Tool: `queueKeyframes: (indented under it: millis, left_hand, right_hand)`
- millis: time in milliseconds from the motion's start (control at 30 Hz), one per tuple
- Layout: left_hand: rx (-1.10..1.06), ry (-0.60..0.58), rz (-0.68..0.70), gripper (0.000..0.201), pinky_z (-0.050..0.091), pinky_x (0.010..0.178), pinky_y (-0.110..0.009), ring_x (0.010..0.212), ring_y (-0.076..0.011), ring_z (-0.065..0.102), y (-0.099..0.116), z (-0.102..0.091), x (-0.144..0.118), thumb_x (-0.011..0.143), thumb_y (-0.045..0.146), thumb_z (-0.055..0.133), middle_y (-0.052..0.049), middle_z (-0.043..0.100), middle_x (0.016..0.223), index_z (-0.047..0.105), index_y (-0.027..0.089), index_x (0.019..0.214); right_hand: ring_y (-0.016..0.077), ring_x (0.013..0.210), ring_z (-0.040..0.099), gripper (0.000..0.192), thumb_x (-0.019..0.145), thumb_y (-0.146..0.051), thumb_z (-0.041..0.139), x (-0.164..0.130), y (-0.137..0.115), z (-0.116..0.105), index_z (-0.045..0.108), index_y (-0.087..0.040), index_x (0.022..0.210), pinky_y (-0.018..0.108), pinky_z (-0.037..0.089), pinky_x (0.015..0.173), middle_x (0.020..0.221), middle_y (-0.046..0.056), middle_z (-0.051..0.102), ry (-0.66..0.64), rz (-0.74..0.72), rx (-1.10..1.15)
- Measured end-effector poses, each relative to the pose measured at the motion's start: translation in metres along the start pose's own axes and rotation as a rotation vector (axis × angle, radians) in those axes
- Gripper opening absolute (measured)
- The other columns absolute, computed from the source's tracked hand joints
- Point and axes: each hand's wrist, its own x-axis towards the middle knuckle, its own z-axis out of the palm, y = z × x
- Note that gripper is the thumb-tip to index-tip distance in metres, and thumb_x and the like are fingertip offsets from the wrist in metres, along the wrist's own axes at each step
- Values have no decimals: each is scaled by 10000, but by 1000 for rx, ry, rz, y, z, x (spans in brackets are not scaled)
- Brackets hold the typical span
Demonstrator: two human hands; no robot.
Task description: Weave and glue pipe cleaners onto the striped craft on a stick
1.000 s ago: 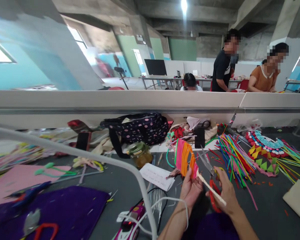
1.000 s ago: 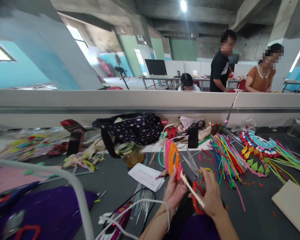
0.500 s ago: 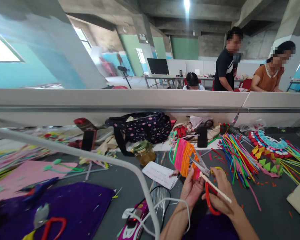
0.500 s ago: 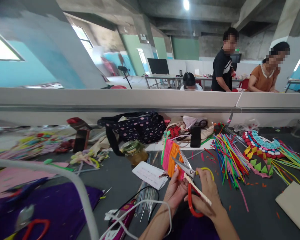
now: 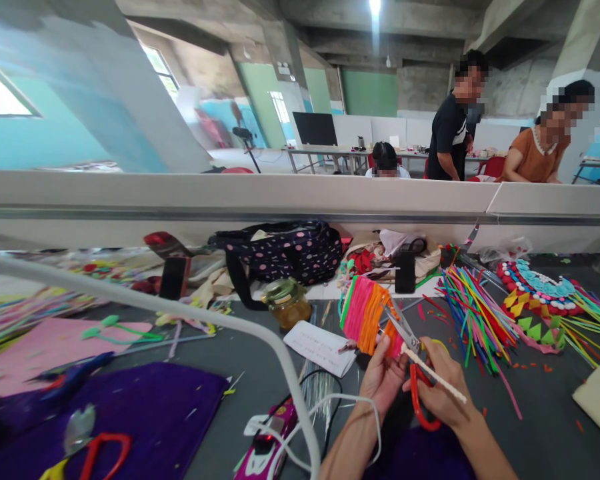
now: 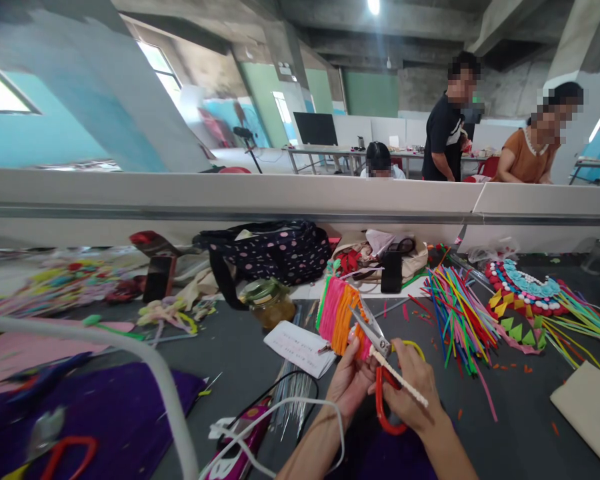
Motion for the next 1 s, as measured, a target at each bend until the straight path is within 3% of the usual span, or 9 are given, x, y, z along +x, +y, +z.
queueKeyframes:
  millis: [200, 367, 700, 833, 1000]
  left_hand:
    - [37, 82, -6, 263, 596, 594, -240, 605, -156, 717, -1, -3, 1, 893, 89, 543, -41, 760, 764, 618, 182, 1127]
    - [51, 77, -16, 324, 601, 638, -246, 653, -161, 726, -2, -3, 1, 871, 83, 578, -44, 766, 825, 615, 200, 1171]
    - [72, 164, 80, 351, 594, 567, -218, 635, -147, 722, 1, 7, 1, 865, 11, 543, -24, 764, 769, 633, 198, 1148]
    - [96, 167, 70, 322, 597, 568, -225, 646, -155, 725, 2, 8, 0, 868, 19, 543, -40, 765, 764, 639, 180, 1129]
    - [131, 155, 63, 320, 589, 560, -206, 628, -145, 721, 2, 9, 1, 863, 32, 559, -34, 760, 750, 630, 181, 1137]
  right_hand:
    - [252, 877, 663, 480, 869, -392, 542, -3, 12, 8, 475, -148, 1278, 345, 553, 708, 967, 119, 667, -24, -11, -34]
    - [187, 716, 688, 274, 894, -313, 513, -9, 17, 18, 514, -191, 1140, 251, 513, 633, 833, 45, 696, -114, 97, 20]
    - [175, 691, 639, 504, 779, -360, 631, -5, 10, 12, 380, -229, 1197, 262, 489, 608, 873, -6, 639, -105, 370, 299]
    - [177, 691, 618, 432, 806, -346, 591, -3, 13, 7, 416, -218, 1180, 279, 481, 635, 836, -6, 618, -30, 409, 179]
    - [213, 812, 635, 529, 765, -356, 646, -4, 18, 8, 433, -199, 1222, 313, 506, 686, 1012, 69, 638, -8, 338, 24]
